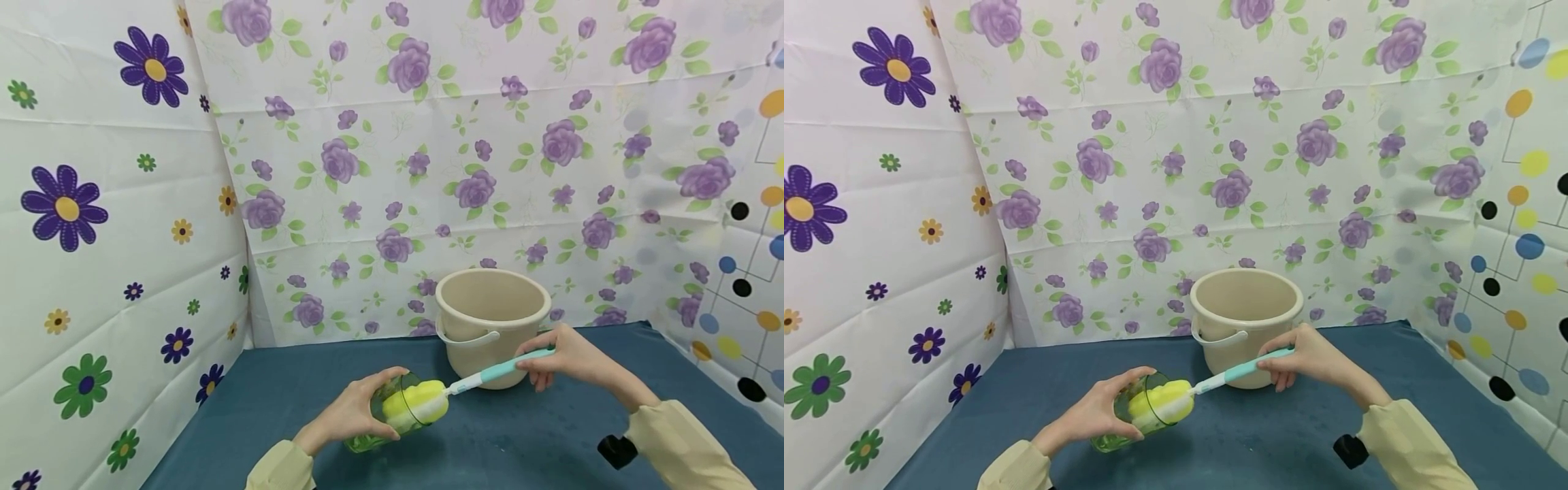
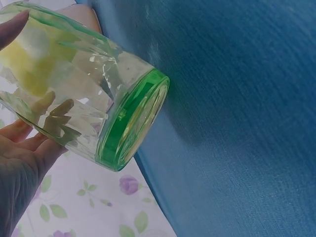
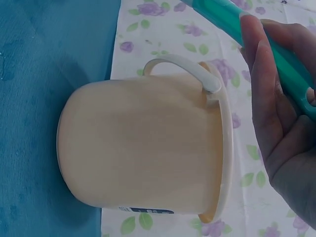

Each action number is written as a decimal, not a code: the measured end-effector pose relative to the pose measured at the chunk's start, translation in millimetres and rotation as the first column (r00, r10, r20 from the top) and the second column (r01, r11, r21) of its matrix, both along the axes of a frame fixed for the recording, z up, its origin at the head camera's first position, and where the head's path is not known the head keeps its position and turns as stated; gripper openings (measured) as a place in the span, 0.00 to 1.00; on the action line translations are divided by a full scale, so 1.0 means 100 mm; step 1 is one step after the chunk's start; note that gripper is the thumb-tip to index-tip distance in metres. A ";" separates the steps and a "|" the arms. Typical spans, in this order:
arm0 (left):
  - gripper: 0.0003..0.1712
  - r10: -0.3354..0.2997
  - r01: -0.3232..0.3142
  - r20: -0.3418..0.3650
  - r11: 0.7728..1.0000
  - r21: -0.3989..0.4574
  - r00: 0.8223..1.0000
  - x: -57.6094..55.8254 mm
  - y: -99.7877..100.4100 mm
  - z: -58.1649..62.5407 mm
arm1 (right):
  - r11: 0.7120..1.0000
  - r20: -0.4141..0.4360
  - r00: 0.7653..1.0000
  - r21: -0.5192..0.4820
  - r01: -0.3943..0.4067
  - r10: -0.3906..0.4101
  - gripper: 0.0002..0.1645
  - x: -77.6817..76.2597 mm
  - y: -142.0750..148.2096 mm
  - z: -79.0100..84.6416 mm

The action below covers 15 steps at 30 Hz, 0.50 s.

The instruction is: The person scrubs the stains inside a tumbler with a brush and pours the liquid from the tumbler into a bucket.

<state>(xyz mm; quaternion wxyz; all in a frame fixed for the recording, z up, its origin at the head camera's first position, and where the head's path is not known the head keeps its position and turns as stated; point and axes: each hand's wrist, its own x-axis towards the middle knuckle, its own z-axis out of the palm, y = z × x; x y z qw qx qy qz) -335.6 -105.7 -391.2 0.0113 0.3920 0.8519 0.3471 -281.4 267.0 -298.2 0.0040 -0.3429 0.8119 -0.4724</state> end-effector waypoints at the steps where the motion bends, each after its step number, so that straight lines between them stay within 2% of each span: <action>1: 0.50 -0.002 0.002 -0.002 1.000 0.001 1.000 0.00 0.00 0.00 | 1.000 0.004 1.000 -0.001 -0.002 0.002 0.09 0.00 0.00 0.00; 6: 0.50 -0.002 0.002 -0.005 1.000 0.005 1.000 0.00 0.00 -0.01 | 1.000 0.007 1.000 -0.013 -0.008 0.008 0.09 0.02 0.01 0.00; 15: 0.51 -0.001 0.001 -0.008 1.000 0.010 1.000 0.00 0.00 -0.01 | 0.999 -0.040 0.999 -0.042 -0.010 0.009 0.09 0.02 0.00 0.02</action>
